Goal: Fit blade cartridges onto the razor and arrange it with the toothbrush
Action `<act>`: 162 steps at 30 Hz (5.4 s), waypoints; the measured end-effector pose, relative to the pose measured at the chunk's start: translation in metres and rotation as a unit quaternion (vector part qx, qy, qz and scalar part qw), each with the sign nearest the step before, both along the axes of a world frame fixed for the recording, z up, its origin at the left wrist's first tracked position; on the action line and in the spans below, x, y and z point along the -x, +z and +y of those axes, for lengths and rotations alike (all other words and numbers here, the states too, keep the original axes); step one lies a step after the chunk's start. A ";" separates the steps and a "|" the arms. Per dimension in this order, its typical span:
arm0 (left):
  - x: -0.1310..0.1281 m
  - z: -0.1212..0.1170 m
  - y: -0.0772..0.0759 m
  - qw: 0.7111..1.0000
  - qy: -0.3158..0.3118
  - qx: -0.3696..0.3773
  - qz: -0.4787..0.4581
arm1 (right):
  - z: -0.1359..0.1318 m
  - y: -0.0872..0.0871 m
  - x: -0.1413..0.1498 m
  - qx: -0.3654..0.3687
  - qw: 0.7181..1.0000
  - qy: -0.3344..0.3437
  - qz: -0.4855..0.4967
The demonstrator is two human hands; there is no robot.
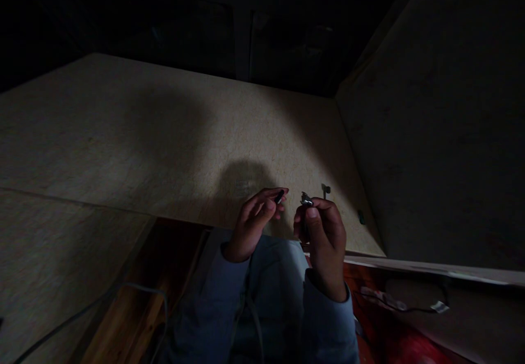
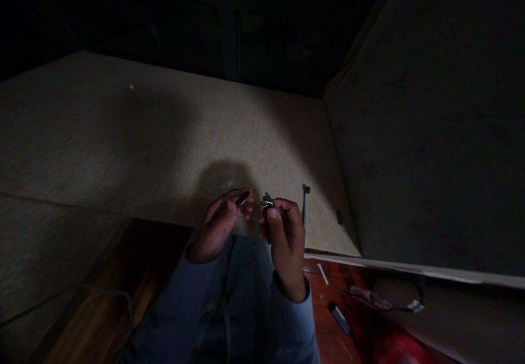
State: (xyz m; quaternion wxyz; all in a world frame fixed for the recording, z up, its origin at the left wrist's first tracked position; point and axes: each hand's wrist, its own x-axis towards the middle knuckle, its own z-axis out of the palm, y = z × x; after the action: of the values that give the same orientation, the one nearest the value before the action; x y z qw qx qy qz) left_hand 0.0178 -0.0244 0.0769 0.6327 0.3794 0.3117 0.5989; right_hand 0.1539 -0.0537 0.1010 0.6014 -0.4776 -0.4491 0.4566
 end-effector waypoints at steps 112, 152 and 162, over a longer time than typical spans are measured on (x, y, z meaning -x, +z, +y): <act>0.006 -0.004 0.005 0.976 0.016 -0.113 0.183 | 0.003 -0.015 -0.004 -0.072 0.984 0.006 -0.165; 0.001 -0.001 0.010 0.896 0.193 -0.227 0.331 | 0.010 -0.011 0.009 0.143 0.955 0.151 0.210; 0.008 0.003 0.007 0.851 0.220 -0.284 0.384 | 0.008 -0.015 0.008 0.164 0.952 0.167 0.196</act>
State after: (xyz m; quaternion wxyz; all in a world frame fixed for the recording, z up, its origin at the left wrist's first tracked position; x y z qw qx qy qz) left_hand 0.0098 -0.0211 0.0836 0.1791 0.6641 0.4211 0.5913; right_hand 0.1464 -0.0456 0.0856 0.5059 -0.3890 -0.3147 0.7026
